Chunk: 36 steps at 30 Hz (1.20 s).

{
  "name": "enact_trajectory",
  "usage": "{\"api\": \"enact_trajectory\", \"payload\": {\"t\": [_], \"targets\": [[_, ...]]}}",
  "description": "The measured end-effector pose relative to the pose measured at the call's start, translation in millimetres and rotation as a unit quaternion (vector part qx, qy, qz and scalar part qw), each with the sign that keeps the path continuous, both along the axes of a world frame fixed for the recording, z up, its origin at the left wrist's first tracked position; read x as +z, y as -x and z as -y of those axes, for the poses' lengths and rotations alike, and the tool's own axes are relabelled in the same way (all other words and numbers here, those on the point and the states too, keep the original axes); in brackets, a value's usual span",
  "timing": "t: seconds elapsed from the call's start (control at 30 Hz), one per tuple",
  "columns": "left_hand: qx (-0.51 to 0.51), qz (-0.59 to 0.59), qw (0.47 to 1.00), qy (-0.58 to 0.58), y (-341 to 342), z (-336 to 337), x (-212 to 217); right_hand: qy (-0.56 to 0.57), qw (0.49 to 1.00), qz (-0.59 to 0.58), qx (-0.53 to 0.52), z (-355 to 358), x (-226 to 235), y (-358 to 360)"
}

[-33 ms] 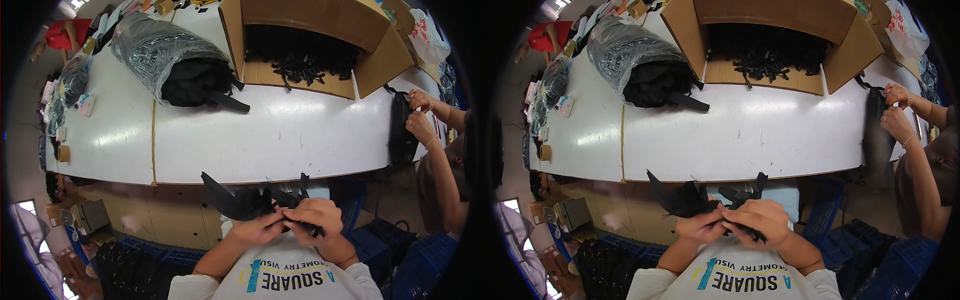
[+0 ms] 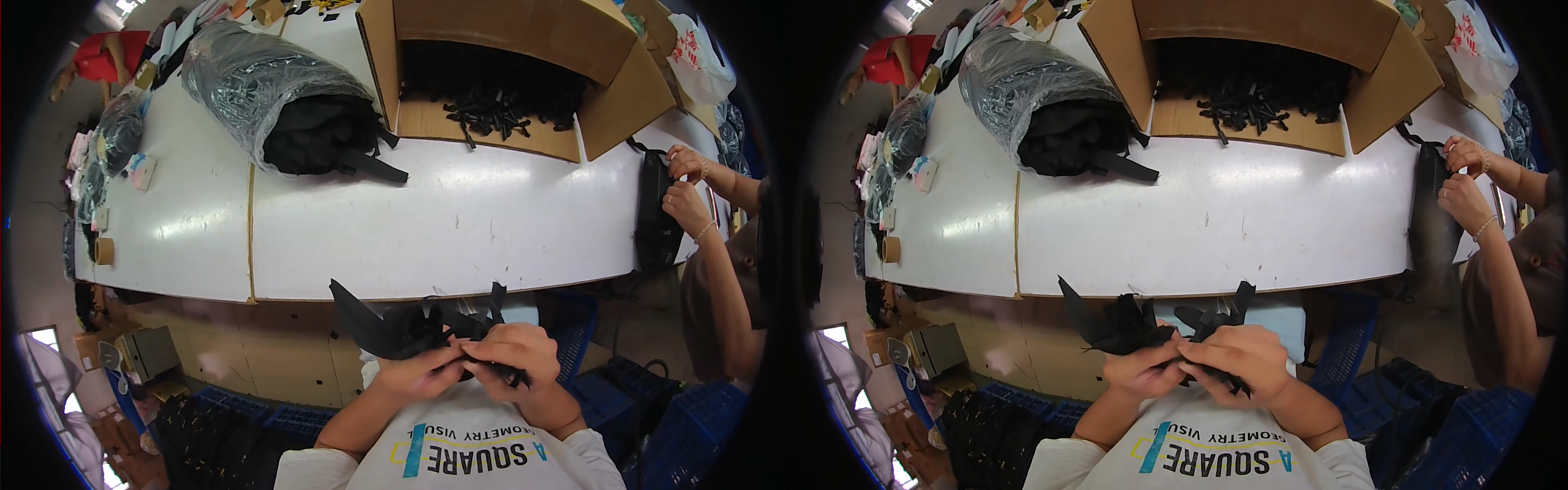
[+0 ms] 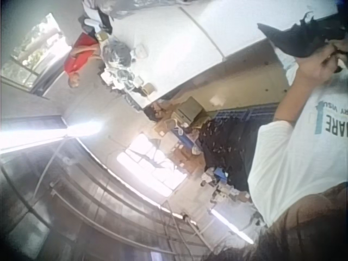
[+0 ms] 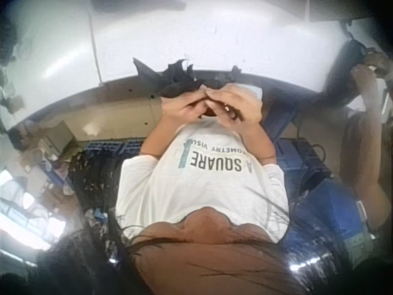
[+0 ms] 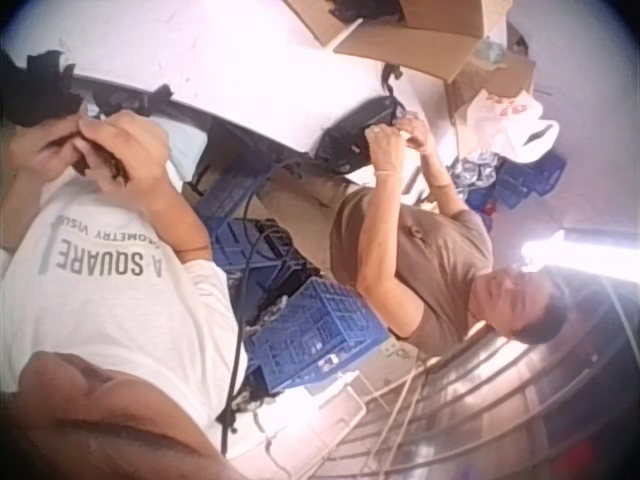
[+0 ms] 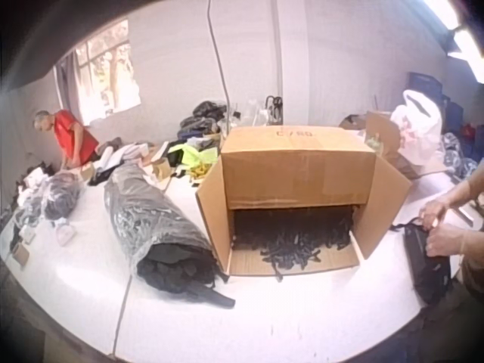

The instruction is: The person sits at a white table and repeatedly picks up small black plastic clips from a cardboard box. They attach these clips to a larger black plastic component held in their left hand, working one at a time. The person continues this repetitive assembly process throughout the clip.

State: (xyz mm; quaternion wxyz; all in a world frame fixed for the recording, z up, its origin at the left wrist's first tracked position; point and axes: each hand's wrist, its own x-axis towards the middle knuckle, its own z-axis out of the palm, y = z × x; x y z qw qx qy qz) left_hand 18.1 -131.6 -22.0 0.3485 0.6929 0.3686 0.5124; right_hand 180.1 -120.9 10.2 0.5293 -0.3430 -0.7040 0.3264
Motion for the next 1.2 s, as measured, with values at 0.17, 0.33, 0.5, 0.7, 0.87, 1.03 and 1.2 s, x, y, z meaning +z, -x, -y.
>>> {"api": "enact_trajectory", "payload": {"t": [0.17,0.33,0.5,0.7,0.87,1.03,1.2], "targets": [[-0.023,0.019,0.999,0.027,4.0,6.9,-7.0,0.024,0.999,-0.014,0.018,1.1,3.4,-1.0],[-0.075,-0.020,0.997,0.008,10.2,5.3,-5.0,0.042,0.998,-0.020,0.037,4.5,4.6,-2.2],[-0.122,-0.039,0.992,0.020,14.9,3.3,-2.5,0.038,0.999,-0.017,0.035,3.8,3.9,-2.2],[-0.111,-0.050,0.992,0.030,16.1,7.6,-7.0,0.043,0.998,-0.018,0.033,3.4,2.7,-2.5],[-0.077,-0.053,0.996,-0.003,10.8,1.4,-2.0,0.043,0.999,-0.014,0.026,3.6,2.4,-4.3],[-0.066,-0.051,0.996,-0.015,10.0,1.9,-3.8,0.028,0.999,-0.005,0.022,3.4,3.4,-3.4],[-0.021,-0.028,0.999,0.016,9.0,11.4,-15.3,0.044,0.999,-0.012,0.027,4.1,0.2,-5.3]]}}
